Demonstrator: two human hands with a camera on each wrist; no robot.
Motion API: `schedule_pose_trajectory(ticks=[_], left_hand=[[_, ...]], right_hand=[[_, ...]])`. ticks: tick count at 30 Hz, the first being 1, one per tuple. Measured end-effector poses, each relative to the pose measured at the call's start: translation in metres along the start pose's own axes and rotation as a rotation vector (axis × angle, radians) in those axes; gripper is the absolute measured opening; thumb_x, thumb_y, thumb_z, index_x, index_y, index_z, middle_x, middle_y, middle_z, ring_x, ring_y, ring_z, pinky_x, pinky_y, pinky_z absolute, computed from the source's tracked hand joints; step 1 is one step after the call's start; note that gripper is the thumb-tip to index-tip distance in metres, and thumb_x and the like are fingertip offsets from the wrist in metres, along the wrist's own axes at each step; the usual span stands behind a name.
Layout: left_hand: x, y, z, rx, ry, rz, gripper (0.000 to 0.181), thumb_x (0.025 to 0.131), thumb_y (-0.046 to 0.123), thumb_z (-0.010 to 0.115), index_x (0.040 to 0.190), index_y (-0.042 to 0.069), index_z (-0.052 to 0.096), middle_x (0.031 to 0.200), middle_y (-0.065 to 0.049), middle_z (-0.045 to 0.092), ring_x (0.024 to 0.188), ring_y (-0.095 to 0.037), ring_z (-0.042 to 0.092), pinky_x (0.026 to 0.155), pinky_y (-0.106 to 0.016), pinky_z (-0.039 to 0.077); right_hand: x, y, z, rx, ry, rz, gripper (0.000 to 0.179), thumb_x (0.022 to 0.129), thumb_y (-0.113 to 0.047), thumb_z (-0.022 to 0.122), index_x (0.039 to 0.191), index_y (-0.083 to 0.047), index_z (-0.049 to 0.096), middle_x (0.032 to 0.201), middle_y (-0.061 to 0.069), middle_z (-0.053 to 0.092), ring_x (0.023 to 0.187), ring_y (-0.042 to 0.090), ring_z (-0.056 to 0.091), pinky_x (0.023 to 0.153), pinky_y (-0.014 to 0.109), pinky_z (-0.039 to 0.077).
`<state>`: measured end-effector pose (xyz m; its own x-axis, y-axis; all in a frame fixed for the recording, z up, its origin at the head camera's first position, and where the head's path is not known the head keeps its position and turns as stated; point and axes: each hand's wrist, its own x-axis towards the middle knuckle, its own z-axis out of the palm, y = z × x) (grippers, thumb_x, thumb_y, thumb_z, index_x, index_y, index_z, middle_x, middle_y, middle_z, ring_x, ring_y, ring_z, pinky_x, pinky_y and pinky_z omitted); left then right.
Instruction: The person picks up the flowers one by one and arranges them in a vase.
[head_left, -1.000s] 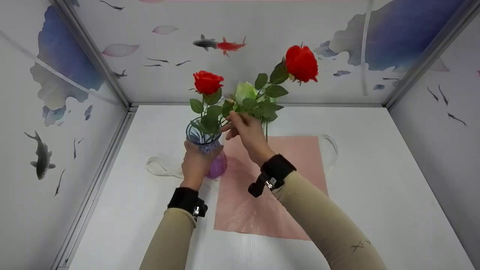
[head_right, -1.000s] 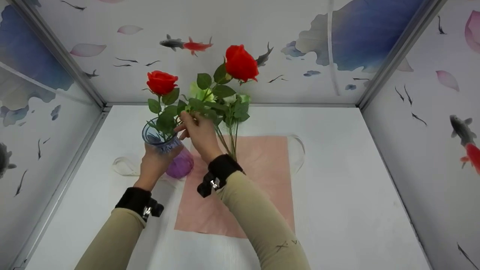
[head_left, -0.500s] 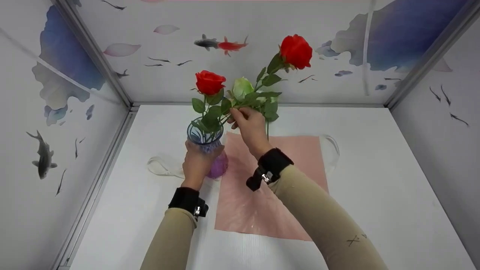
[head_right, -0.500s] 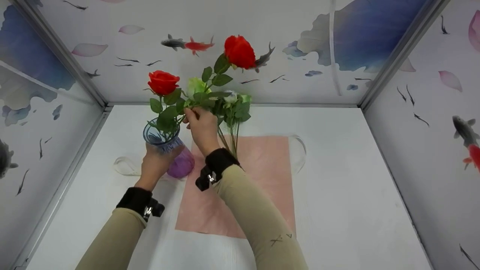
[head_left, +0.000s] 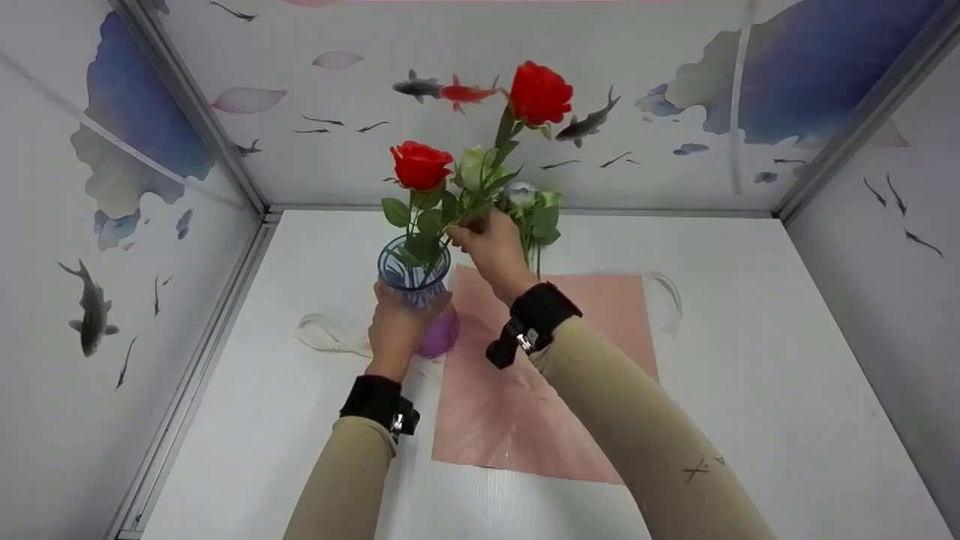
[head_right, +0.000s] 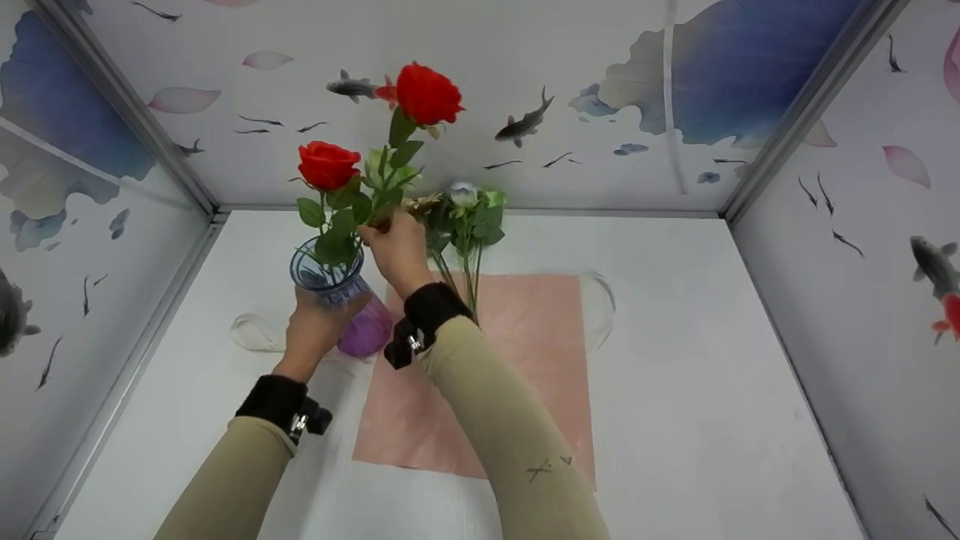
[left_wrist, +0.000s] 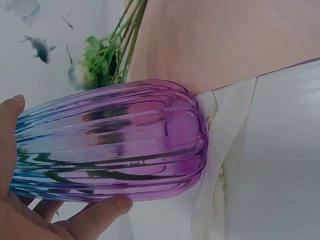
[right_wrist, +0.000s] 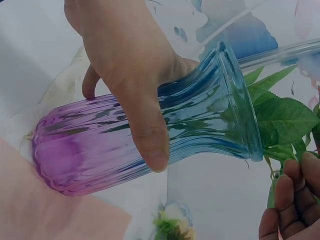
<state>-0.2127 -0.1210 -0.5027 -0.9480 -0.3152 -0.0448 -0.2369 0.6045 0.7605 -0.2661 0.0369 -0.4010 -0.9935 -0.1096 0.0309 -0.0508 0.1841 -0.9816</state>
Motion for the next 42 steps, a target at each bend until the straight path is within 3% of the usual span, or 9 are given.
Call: schedule_pose_trajectory(ticks=[5, 11, 17, 21, 26, 29, 32, 37, 42], left_hand=[[0.000, 0.000, 0.002, 0.012, 0.007, 0.026, 0.112, 0.081, 0.064, 0.074, 0.155, -0.001, 0.023, 0.146, -0.020, 0.046, 0.122, -0.042, 0.061, 0.096, -0.061, 0.051], [0.001, 0.001, 0.002, 0.013, 0.009, 0.021, 0.110, 0.080, 0.064, 0.075, 0.154, -0.001, 0.025, 0.145, -0.020, 0.048, 0.123, -0.041, 0.061, 0.096, -0.062, 0.050], [0.001, 0.000, 0.003, 0.016, 0.013, 0.026, 0.110, 0.080, 0.064, 0.075, 0.154, -0.001, 0.026, 0.145, -0.019, 0.047, 0.122, -0.042, 0.062, 0.095, -0.062, 0.051], [0.000, 0.001, 0.003, 0.001, 0.012, 0.020, 0.109, 0.079, 0.064, 0.076, 0.152, 0.000, 0.027, 0.144, -0.019, 0.050, 0.121, -0.041, 0.062, 0.095, -0.062, 0.051], [-0.001, 0.001, 0.003, -0.011, 0.019, 0.018, 0.110, 0.078, 0.063, 0.077, 0.153, 0.001, 0.026, 0.145, -0.019, 0.051, 0.122, -0.040, 0.062, 0.096, -0.061, 0.050], [-0.001, 0.000, 0.002, 0.005, 0.021, 0.017, 0.112, 0.078, 0.063, 0.077, 0.153, -0.001, 0.025, 0.144, -0.020, 0.050, 0.122, -0.041, 0.062, 0.096, -0.061, 0.051], [-0.001, 0.000, 0.001, 0.016, 0.024, 0.013, 0.112, 0.078, 0.063, 0.077, 0.153, -0.003, 0.025, 0.143, -0.021, 0.050, 0.121, -0.042, 0.062, 0.095, -0.062, 0.051], [-0.001, 0.000, 0.001, 0.008, 0.032, 0.006, 0.111, 0.077, 0.065, 0.077, 0.151, -0.003, 0.029, 0.139, -0.022, 0.053, 0.119, -0.042, 0.064, 0.093, -0.062, 0.052], [-0.001, -0.001, 0.000, 0.006, 0.035, 0.010, 0.110, 0.077, 0.064, 0.078, 0.151, -0.002, 0.029, 0.139, -0.021, 0.054, 0.119, -0.041, 0.064, 0.094, -0.062, 0.051]], right_hand=[[0.000, 0.004, 0.005, -0.031, -0.048, 0.033, 0.016, 0.099, -0.019, 0.069, 0.106, -0.005, 0.068, 0.098, 0.007, 0.067, 0.092, 0.020, 0.062, 0.083, 0.032, 0.051], [0.003, 0.006, 0.007, -0.040, -0.044, 0.003, 0.022, 0.105, -0.026, 0.060, 0.115, -0.007, 0.062, 0.102, 0.008, 0.065, 0.100, 0.029, 0.064, 0.083, 0.033, 0.050], [0.007, 0.005, 0.014, -0.198, 0.017, -0.040, 0.017, 0.103, -0.024, 0.063, 0.104, -0.006, 0.066, 0.093, 0.006, 0.065, 0.085, 0.019, 0.058, 0.072, 0.029, 0.044], [0.009, 0.007, 0.017, -0.228, 0.013, -0.056, 0.014, 0.101, -0.021, 0.066, 0.101, -0.007, 0.069, 0.099, 0.006, 0.071, 0.089, 0.016, 0.061, 0.077, 0.029, 0.047], [0.010, 0.010, 0.019, -0.143, -0.019, -0.041, 0.019, 0.100, -0.017, 0.067, 0.116, -0.006, 0.068, 0.116, 0.009, 0.073, 0.110, 0.019, 0.067, 0.091, 0.031, 0.053], [0.010, 0.011, 0.019, -0.070, -0.042, -0.023, 0.032, 0.100, -0.016, 0.066, 0.131, -0.008, 0.061, 0.127, 0.009, 0.069, 0.121, 0.019, 0.065, 0.098, 0.030, 0.052], [0.010, 0.012, 0.019, -0.031, -0.059, -0.018, 0.036, 0.101, -0.017, 0.065, 0.135, -0.009, 0.056, 0.132, 0.009, 0.066, 0.126, 0.018, 0.062, 0.101, 0.031, 0.050], [0.008, 0.012, 0.019, -0.062, -0.038, -0.004, 0.025, 0.102, -0.020, 0.064, 0.123, -0.008, 0.059, 0.124, 0.009, 0.069, 0.119, 0.020, 0.064, 0.097, 0.034, 0.051], [0.006, 0.008, 0.022, -0.226, 0.023, -0.022, 0.017, 0.101, -0.022, 0.066, 0.111, -0.009, 0.062, 0.108, 0.008, 0.071, 0.101, 0.021, 0.067, 0.085, 0.035, 0.052]])
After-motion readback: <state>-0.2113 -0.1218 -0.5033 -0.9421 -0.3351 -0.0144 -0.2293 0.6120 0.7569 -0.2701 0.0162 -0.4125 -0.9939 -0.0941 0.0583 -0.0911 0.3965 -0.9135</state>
